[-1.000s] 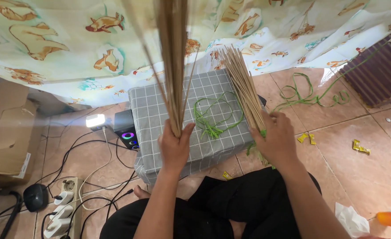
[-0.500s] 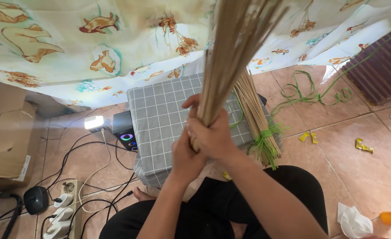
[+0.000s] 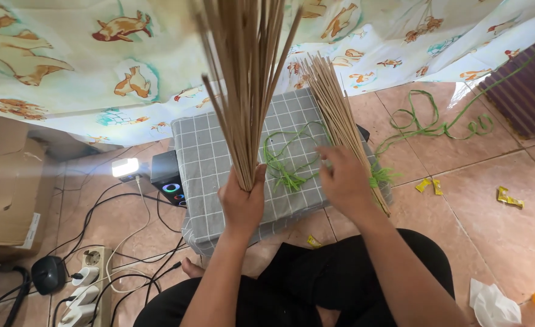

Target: The person is organizing thin wooden sticks into uniform bundles and securing each bundle with a green plastic tie.

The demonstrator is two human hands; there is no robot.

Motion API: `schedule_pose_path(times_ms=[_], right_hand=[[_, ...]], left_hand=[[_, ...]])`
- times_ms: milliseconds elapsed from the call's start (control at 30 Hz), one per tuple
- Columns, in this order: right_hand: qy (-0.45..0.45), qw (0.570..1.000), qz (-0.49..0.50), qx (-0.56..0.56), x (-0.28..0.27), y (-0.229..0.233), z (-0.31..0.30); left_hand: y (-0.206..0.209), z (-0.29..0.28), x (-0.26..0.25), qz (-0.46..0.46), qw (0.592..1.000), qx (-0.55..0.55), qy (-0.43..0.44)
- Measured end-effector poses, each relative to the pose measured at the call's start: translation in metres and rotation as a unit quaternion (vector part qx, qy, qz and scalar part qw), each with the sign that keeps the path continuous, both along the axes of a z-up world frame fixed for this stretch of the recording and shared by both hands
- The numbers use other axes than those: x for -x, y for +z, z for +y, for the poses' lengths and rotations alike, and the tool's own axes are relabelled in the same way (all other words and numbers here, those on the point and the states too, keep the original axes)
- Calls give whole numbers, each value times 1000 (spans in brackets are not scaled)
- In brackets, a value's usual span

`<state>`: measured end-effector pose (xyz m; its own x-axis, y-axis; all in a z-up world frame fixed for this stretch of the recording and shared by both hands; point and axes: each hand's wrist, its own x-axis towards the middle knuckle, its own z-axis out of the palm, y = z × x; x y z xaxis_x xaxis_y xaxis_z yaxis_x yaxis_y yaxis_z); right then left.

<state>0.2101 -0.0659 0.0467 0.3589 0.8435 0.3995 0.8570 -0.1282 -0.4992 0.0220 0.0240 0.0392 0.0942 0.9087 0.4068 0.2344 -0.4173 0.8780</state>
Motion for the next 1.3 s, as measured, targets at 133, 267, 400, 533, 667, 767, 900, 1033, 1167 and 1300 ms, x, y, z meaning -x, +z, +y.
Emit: schedule_pose_path(times_ms=[133, 267, 400, 533, 667, 767, 900, 1033, 1167, 1300], right_hand=[[18, 999, 29, 13, -1, -1, -7], [56, 996, 71, 27, 3, 6, -5], [95, 989, 104, 44, 8, 15, -3], [123, 983, 127, 56, 15, 20, -1], [156, 972, 158, 77, 14, 23, -6], [180, 964, 176, 89, 10, 27, -9], [192, 962, 175, 79, 6, 39, -10], [100, 988, -97, -71, 0, 7, -8], [152, 983, -103, -15, 45, -15, -35], [343, 871, -57, 347, 85, -85, -45]], left_hand=[[-9, -2, -2, 31, 998, 38, -25], [-8, -2, -2, 64, 993, 77, -60], [-8, -2, 3, 88, 984, 120, -93], [-2, -5, 12, 111, 972, 164, -125], [0, -8, 18, 131, 955, 211, -162], [4, -8, 23, 144, 941, 242, -188], [10, 4, 34, 138, 929, 292, -181], [7, 8, 43, 97, 951, 265, -129], [-2, 11, 41, 59, 970, 228, -55], [-13, 8, 40, 48, 980, 187, -58]])
